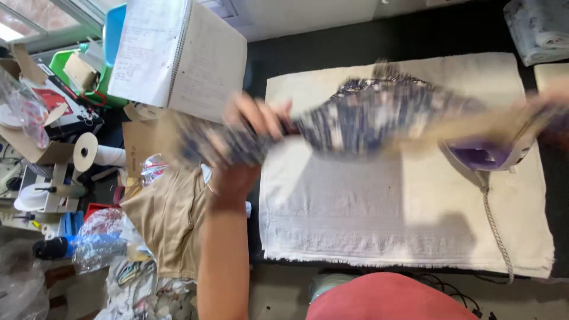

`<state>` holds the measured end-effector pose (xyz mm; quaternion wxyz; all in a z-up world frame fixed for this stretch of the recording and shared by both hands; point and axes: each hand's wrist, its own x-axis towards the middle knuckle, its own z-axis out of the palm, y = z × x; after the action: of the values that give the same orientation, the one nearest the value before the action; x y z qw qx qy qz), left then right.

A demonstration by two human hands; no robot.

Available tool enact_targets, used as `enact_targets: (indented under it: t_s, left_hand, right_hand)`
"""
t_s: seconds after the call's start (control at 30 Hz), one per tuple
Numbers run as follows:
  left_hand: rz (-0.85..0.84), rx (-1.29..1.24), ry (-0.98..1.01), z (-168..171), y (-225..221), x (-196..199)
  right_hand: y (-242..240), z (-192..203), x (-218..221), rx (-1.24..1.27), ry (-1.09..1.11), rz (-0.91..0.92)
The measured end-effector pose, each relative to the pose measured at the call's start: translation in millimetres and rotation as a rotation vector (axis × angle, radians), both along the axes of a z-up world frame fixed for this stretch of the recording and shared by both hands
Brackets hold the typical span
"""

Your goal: Ironing and folding baby clothes on a pressing table

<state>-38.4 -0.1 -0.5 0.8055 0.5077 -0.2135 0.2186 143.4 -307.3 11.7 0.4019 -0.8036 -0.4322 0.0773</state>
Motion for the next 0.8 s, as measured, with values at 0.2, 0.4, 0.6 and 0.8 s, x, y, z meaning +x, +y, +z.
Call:
enact_targets:
  t_s: [0.2, 0.4, 0.6, 0.8]
  left_hand:
    - [-0.172, 0.368, 0.166, -140.0, -15.6, -46.9]
    - [-0.028, 0.355, 0.995, -213.0, -46.2, -114.1]
    - [0.057, 0.202, 1.156, -226.3, -43.9, -122.8]
    - [0.149, 0.265, 1.317, -228.7, -43.4, -123.1]
  right_hand:
    - [-62.4, -120.3, -60.3, -0.041, -0.119, 0.001]
    - [-121.8, -236.0, -103.0, -0.223, -0.253, 0.017]
    - [-159.4, -263.3, -105.9, -0.585, -0.357, -0.294]
    - [-192.2, -275.0, -113.3, -0.515, -0.677, -0.459]
